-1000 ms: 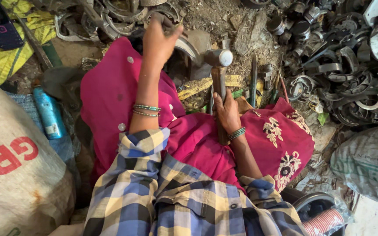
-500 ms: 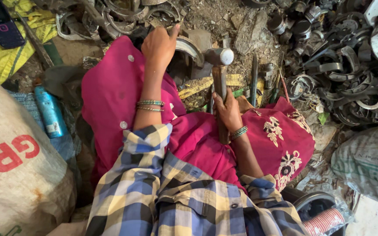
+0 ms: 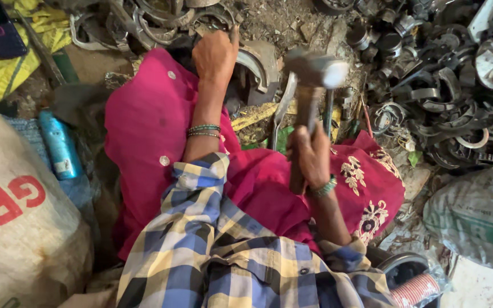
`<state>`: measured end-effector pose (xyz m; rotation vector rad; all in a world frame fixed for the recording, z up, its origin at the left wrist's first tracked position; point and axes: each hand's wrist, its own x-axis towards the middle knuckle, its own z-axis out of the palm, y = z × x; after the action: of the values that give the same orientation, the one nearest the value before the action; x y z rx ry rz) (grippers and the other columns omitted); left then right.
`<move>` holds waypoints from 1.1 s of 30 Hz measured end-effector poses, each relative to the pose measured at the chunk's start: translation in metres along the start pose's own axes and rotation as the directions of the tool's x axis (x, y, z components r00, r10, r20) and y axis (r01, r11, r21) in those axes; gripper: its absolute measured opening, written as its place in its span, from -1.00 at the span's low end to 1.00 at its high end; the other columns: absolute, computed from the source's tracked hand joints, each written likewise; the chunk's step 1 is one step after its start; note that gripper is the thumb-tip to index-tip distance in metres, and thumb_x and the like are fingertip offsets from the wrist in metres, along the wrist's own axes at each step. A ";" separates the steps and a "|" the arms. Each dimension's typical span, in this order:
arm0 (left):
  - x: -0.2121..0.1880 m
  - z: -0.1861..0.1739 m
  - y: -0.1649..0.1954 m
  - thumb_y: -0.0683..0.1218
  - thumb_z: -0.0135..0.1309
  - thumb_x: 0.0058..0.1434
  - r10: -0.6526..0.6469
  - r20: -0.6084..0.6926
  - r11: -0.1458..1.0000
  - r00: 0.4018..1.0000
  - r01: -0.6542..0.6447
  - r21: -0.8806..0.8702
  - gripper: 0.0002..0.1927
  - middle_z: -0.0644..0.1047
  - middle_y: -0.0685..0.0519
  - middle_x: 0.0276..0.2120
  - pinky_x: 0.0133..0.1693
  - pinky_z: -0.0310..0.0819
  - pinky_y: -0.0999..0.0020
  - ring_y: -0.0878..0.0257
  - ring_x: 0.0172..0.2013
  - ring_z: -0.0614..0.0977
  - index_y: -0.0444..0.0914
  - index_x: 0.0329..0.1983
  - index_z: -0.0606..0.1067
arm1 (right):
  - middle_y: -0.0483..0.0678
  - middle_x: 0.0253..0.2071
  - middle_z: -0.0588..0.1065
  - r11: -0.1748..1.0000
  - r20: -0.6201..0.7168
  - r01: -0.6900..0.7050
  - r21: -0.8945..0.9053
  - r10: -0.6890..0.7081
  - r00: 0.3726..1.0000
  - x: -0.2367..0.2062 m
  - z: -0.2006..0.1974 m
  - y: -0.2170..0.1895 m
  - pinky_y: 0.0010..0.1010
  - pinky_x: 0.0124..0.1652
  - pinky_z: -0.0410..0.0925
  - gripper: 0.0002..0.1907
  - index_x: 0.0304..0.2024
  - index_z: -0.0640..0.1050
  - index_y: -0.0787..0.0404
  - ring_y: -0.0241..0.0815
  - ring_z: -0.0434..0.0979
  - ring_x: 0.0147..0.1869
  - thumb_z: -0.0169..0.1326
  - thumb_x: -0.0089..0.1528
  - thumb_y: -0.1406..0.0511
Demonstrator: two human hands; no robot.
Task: The person sits on the ground and uses a hammer and chisel to shape and separate metal parts. They repeatedly strike the metal pieces, reposition them, and occasionally move aside other scrap metal to access the work area.
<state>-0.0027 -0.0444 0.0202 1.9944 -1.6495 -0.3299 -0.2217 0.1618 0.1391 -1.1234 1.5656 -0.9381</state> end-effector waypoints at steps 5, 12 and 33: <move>-0.003 0.002 0.002 0.28 -0.01 0.34 0.003 -0.029 1.000 1.000 -0.003 -0.002 -0.36 0.58 -0.22 -0.62 -0.51 0.54 0.00 -0.15 -0.56 0.66 -0.29 -0.61 0.64 | -0.05 -0.38 0.48 0.883 -0.040 0.440 0.165 -0.439 0.897 -0.010 -0.027 -0.057 -0.47 -0.53 0.47 -0.79 0.06 0.37 0.29 -0.30 0.51 -0.52 -0.18 0.52 0.27; -0.002 0.002 0.002 0.24 0.07 0.32 0.036 -0.066 0.997 0.997 -0.040 -0.059 -0.42 0.58 -0.20 -0.63 -0.51 0.54 0.01 -0.14 -0.57 0.66 -0.28 -0.61 0.63 | -0.06 -0.52 0.46 0.976 0.040 -0.110 -0.187 0.120 0.992 0.015 0.007 -0.023 -0.45 -0.63 0.43 -0.79 -0.08 0.37 0.31 -0.27 0.48 -0.59 -0.07 0.43 0.25; -0.004 0.004 0.007 0.27 -0.02 0.34 -0.003 0.005 0.999 1.000 0.003 -0.052 -0.38 0.59 -0.23 -0.59 -0.44 0.54 -0.06 -0.18 -0.52 0.66 -0.27 -0.60 0.63 | 0.00 -0.33 0.49 0.827 0.031 -0.116 -0.551 0.159 0.987 0.019 -0.004 0.010 -0.41 -0.58 0.45 -0.77 0.02 0.40 0.25 -0.26 0.51 -0.55 -0.13 0.45 0.22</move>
<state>-0.0111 -0.0422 0.0201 1.9599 -1.6244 -0.3753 -0.2306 0.1464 0.1254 -1.3917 1.8844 -0.3373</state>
